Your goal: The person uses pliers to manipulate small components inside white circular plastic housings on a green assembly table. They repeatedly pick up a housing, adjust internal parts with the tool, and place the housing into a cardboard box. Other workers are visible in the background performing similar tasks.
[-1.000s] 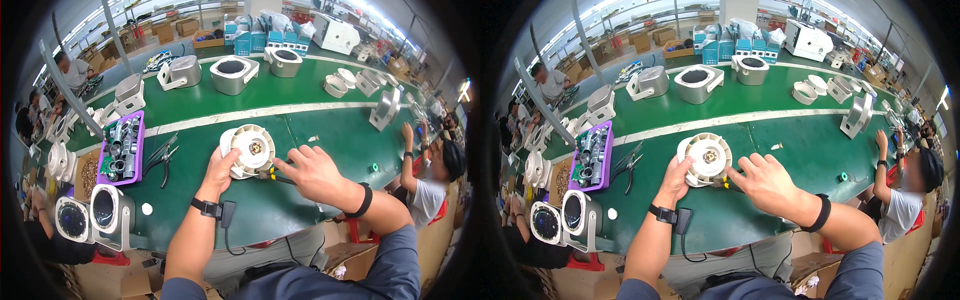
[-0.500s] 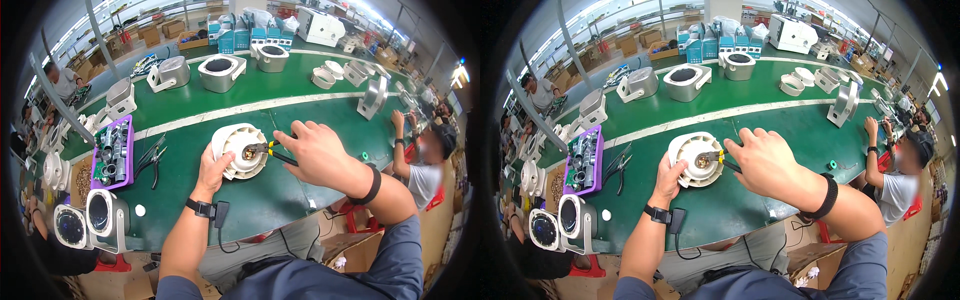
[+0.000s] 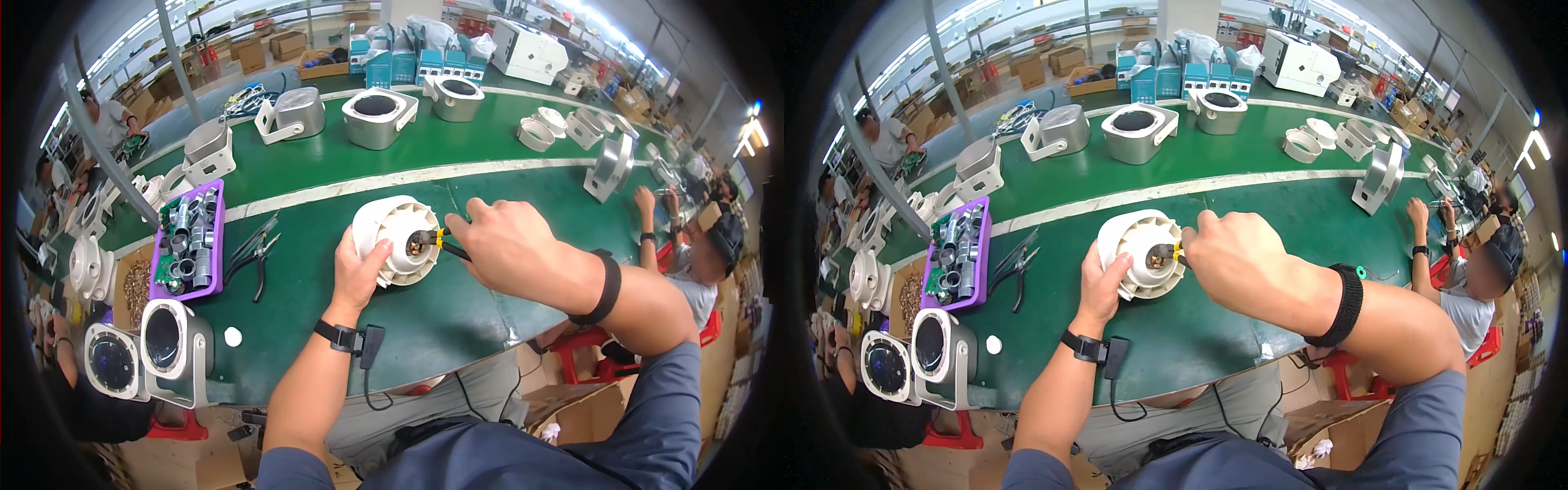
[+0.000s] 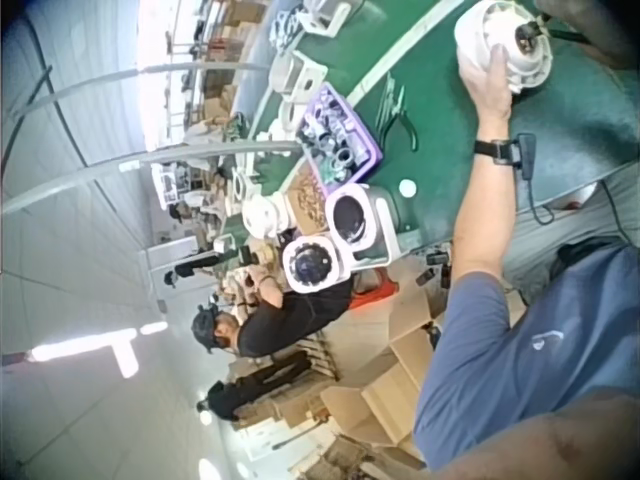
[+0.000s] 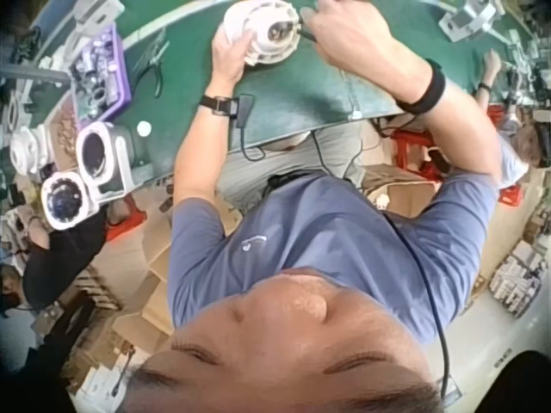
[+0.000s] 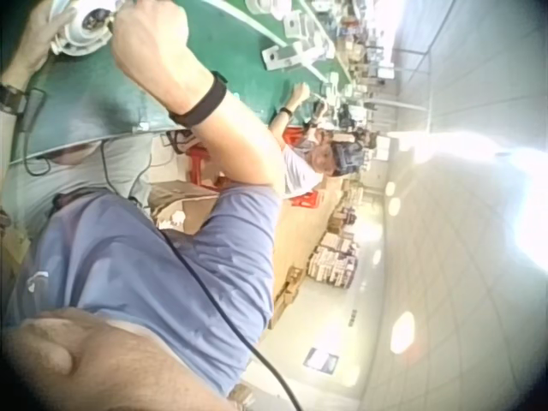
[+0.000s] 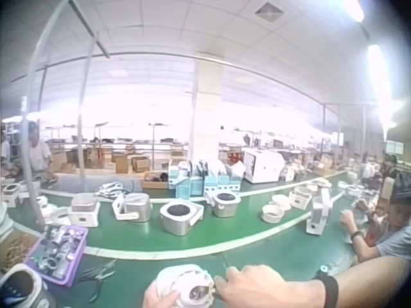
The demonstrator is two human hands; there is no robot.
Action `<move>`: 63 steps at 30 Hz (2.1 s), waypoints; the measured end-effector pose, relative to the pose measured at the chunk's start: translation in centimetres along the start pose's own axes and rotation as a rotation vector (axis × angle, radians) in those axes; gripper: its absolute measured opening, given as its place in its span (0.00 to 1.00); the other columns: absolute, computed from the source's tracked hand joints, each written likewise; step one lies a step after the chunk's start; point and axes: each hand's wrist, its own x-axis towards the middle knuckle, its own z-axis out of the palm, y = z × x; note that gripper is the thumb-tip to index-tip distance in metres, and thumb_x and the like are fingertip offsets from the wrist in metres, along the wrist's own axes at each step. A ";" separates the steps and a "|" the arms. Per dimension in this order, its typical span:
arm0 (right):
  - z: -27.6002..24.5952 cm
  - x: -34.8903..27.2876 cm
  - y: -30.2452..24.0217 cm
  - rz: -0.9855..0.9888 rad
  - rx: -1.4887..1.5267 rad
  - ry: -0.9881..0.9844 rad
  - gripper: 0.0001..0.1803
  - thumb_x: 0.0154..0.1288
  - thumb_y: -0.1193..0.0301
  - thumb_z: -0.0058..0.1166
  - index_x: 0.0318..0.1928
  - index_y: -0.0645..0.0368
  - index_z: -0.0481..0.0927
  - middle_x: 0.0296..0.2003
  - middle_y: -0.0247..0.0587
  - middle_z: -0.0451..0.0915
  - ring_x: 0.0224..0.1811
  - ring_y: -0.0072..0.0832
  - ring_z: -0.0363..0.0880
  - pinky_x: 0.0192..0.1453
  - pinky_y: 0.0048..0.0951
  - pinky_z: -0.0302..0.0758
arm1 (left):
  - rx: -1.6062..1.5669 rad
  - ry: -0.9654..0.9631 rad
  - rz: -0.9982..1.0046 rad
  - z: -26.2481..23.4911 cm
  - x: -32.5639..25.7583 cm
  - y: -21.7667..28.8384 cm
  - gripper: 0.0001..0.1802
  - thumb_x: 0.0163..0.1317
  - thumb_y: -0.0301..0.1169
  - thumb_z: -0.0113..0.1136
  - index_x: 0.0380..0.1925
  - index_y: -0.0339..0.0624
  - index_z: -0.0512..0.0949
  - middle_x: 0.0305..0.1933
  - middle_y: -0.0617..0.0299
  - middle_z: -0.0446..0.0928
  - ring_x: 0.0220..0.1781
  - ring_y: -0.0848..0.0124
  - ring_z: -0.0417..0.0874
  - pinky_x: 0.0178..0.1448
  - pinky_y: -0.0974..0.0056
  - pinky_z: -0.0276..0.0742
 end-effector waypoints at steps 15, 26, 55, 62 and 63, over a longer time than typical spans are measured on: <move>3.2 -1.2 2.7 0.117 0.463 0.012 0.22 0.59 0.63 0.68 0.52 0.60 0.84 0.30 0.47 0.81 0.27 0.42 0.82 0.36 0.41 0.79 | 0.371 0.137 0.214 0.8 -0.6 1.1 0.20 0.63 0.32 0.68 0.49 0.31 0.75 0.45 0.49 0.85 0.46 0.64 0.86 0.51 0.60 0.81; 4.7 -10.9 6.2 0.466 0.972 -0.098 0.28 0.67 0.62 0.66 0.61 0.66 0.80 0.33 0.28 0.79 0.37 0.19 0.75 0.43 0.26 0.73 | 0.131 0.411 0.187 -3.2 2.0 -0.3 0.20 0.70 0.30 0.63 0.56 0.30 0.71 0.55 0.54 0.79 0.55 0.69 0.81 0.59 0.63 0.78; 17.6 -7.7 0.2 0.292 2.030 0.341 0.33 0.68 0.61 0.70 0.61 0.63 0.65 0.54 0.42 0.72 0.60 0.28 0.70 0.67 0.33 0.69 | -0.253 -0.574 -0.577 3.1 -2.7 0.3 0.46 0.56 0.41 0.71 0.70 0.28 0.62 0.65 0.47 0.75 0.66 0.59 0.79 0.70 0.56 0.76; 16.0 -7.2 -1.3 0.330 2.047 0.275 0.35 0.59 0.62 0.77 0.55 0.60 0.66 0.47 0.36 0.69 0.50 0.24 0.68 0.57 0.28 0.70 | -0.209 -0.578 -0.615 3.2 -2.7 0.6 0.47 0.54 0.43 0.73 0.67 0.27 0.64 0.62 0.49 0.77 0.62 0.60 0.82 0.68 0.58 0.78; 16.5 -6.9 -1.4 0.339 2.031 0.286 0.35 0.57 0.63 0.78 0.55 0.60 0.66 0.46 0.36 0.70 0.49 0.24 0.69 0.54 0.28 0.71 | -0.198 -0.577 -0.623 3.1 -2.7 0.6 0.47 0.53 0.43 0.73 0.67 0.27 0.65 0.62 0.49 0.78 0.62 0.60 0.82 0.68 0.58 0.78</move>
